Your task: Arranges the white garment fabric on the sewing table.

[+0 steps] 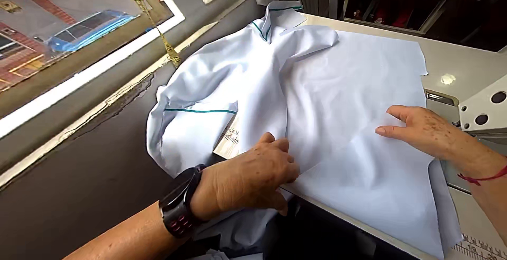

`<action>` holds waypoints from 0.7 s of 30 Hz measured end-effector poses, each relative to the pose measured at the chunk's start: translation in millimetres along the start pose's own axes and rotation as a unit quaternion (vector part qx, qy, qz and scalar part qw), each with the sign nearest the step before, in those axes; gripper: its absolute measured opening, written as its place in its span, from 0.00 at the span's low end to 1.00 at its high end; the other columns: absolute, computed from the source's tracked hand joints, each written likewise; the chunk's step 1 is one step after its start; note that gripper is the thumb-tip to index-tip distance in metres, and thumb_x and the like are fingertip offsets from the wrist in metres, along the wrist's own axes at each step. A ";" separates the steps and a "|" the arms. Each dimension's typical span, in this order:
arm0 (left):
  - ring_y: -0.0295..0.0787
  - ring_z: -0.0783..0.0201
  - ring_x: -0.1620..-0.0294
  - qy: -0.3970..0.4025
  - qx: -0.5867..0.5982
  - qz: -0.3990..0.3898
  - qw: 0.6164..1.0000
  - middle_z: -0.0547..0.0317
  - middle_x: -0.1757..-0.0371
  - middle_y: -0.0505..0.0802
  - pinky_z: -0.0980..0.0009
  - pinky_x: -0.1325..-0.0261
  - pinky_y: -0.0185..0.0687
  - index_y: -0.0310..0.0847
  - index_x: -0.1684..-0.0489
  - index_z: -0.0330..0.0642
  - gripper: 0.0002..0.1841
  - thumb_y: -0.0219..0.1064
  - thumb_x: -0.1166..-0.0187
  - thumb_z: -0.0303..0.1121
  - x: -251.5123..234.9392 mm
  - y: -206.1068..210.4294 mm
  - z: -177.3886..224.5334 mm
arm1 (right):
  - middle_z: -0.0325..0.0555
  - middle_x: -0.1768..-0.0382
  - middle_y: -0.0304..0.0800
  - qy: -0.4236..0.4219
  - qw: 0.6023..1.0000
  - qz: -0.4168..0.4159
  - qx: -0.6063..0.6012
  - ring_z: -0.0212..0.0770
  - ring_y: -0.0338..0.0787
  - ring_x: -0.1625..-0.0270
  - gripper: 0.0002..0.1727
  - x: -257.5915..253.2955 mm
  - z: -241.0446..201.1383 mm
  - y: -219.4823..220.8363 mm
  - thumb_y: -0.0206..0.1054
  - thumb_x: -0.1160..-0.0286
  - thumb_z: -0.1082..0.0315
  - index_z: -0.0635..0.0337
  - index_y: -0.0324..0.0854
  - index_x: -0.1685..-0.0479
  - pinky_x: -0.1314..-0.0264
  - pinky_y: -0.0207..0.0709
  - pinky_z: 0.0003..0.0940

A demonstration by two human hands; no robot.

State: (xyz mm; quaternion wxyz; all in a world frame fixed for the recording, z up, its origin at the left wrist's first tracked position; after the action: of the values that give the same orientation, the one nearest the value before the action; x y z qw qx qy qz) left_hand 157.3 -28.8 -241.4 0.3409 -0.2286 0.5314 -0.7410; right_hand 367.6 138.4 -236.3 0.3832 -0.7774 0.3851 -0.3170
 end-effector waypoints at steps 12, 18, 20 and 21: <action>0.71 0.43 0.15 -0.078 -0.082 0.137 0.984 0.48 0.17 0.80 0.30 0.22 0.62 0.80 0.22 0.49 0.33 0.39 0.11 0.57 -44.6 11.4 -55.2 | 0.59 0.62 0.88 -0.030 0.999 -0.034 0.005 0.52 0.87 0.54 0.17 -56.0 -22.3 17.6 0.80 0.30 0.63 0.70 0.87 0.56 0.46 0.76 0.53; 0.68 0.35 0.14 -0.060 -0.087 0.160 0.981 0.38 0.17 0.78 0.30 0.18 0.57 0.76 0.20 0.41 0.34 0.39 0.11 0.54 -62.2 -3.7 -102.5 | 0.61 0.57 0.88 -0.012 0.998 -0.043 0.044 0.53 0.87 0.50 0.19 -71.7 -22.5 -0.7 0.79 0.29 0.63 0.72 0.85 0.52 0.42 0.76 0.53; 0.72 0.38 0.15 -0.039 -0.065 0.167 0.983 0.40 0.20 0.82 0.36 0.17 0.62 0.79 0.23 0.37 0.34 0.39 0.09 0.54 -42.7 -9.0 -67.2 | 0.58 0.62 0.86 -0.001 0.995 -0.084 0.058 0.50 0.85 0.56 0.15 -60.3 -24.9 0.1 0.79 0.30 0.66 0.71 0.85 0.56 0.47 0.76 0.50; 0.73 0.41 0.16 -0.018 -0.059 0.176 0.982 0.41 0.22 0.83 0.40 0.16 0.64 0.80 0.25 0.38 0.37 0.38 0.10 0.58 -30.1 -9.4 -42.5 | 0.54 0.66 0.85 0.001 0.994 -0.093 0.057 0.45 0.84 0.61 0.12 -55.7 -23.7 0.2 0.79 0.30 0.67 0.69 0.85 0.61 0.53 0.75 0.46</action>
State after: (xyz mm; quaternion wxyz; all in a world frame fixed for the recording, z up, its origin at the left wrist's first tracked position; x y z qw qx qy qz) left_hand 145.0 22.5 -245.8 0.4617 -0.1641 0.5998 -0.6326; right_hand 320.9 176.9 -235.6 0.3957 -0.7865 0.2924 -0.3734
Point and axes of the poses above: each hand's wrist, its own x-axis away from the middle knuckle, its own y-axis out of the palm, z = x × y, the point moved 8 cm from there along -x, towards the middle knuckle
